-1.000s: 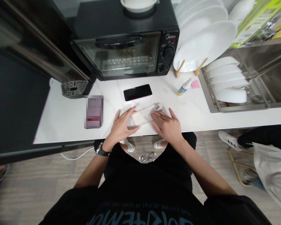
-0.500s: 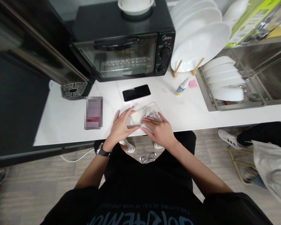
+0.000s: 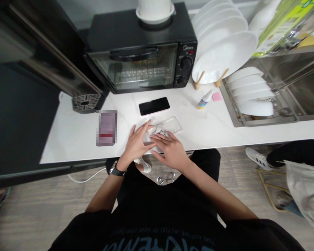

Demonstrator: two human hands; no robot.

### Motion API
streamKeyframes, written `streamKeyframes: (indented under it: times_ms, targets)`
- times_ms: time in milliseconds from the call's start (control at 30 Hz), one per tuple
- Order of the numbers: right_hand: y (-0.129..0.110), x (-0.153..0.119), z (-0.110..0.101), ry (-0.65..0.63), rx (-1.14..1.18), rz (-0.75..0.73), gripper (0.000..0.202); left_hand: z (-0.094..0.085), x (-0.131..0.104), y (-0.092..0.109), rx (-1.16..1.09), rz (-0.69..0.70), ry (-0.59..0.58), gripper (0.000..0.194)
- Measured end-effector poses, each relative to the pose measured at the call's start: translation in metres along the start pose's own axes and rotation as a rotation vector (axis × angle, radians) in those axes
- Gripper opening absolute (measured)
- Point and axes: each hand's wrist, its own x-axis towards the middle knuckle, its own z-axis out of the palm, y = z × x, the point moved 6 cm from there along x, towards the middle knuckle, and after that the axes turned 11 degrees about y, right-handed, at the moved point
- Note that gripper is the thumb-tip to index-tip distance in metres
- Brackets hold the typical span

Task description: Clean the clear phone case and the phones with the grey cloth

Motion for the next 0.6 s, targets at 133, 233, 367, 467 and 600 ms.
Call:
streamKeyframes:
  times_ms: [133,233,367,467,600]
  targets:
    - [0.030,-0.015,-0.027,0.027,-0.101,0.060,0.041,0.000,-0.001,0.001,0.008,0.001,0.002,0.096]
    - [0.052,-0.014,-0.039,0.112,-0.226,0.128,0.044,0.000,-0.001,0.002,0.009,0.004,0.000,0.096]
    - [0.050,0.005,-0.019,0.154,-0.275,0.169,0.058,-0.001,0.000,0.003,0.014,0.012,0.002,0.098]
    - [0.025,0.016,0.005,0.123,-0.206,0.128,0.064,-0.001,0.000,0.001,0.015,0.022,0.005,0.095]
    - [-0.002,0.008,0.012,0.033,-0.047,0.023,0.058,0.001,0.000,-0.002,0.008,0.010,0.018,0.097]
